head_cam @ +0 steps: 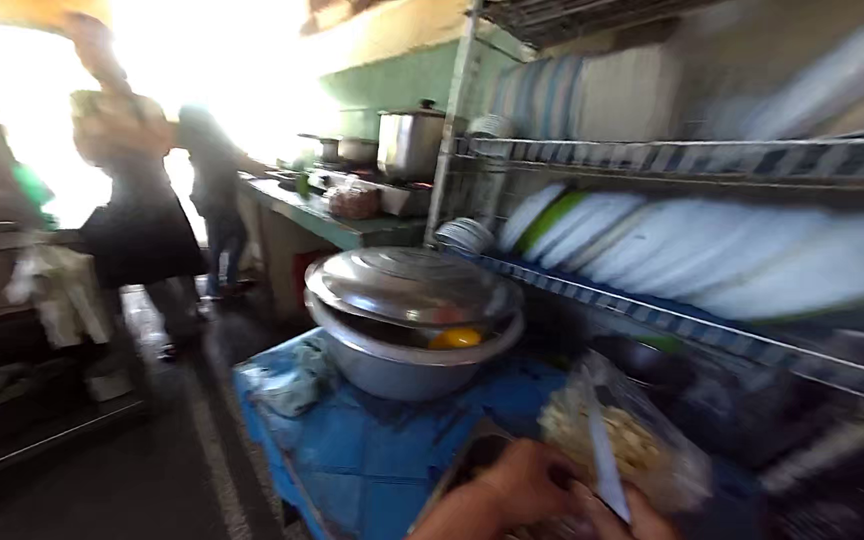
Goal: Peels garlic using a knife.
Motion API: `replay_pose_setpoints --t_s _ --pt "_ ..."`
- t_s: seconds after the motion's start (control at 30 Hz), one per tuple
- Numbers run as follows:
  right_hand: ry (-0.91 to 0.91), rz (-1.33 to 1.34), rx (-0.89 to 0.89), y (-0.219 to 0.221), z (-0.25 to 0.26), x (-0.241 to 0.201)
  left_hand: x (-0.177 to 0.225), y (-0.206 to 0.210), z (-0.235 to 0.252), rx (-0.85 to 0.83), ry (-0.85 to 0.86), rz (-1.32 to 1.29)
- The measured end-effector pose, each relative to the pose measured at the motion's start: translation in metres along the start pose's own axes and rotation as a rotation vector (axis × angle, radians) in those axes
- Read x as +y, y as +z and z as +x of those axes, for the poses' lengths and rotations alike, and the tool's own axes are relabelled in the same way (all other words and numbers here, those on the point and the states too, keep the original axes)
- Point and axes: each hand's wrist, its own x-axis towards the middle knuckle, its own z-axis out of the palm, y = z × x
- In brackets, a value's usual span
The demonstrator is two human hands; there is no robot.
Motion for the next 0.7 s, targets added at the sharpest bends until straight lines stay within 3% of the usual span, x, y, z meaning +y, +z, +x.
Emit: replay_pose_setpoints --t_s 0.27,0.43,0.53,0.7 --pt "0.052 0.233 0.1 0.004 0.0 -0.012 -0.003 0.006 0.008 0.17 -0.295 -0.541" --pt "0.005 0.226 0.038 0.006 -0.002 -0.014 0.0 0.008 0.01 0.206 -0.313 -0.85" --pt "-0.002 0.255 0.003 0.005 -0.002 -0.013 -0.002 0.006 0.009 0.196 -0.288 -0.86" --pt "0.175 0.247 0.029 -0.002 -0.001 -0.019 0.002 0.003 0.008 0.247 -0.327 -0.848"
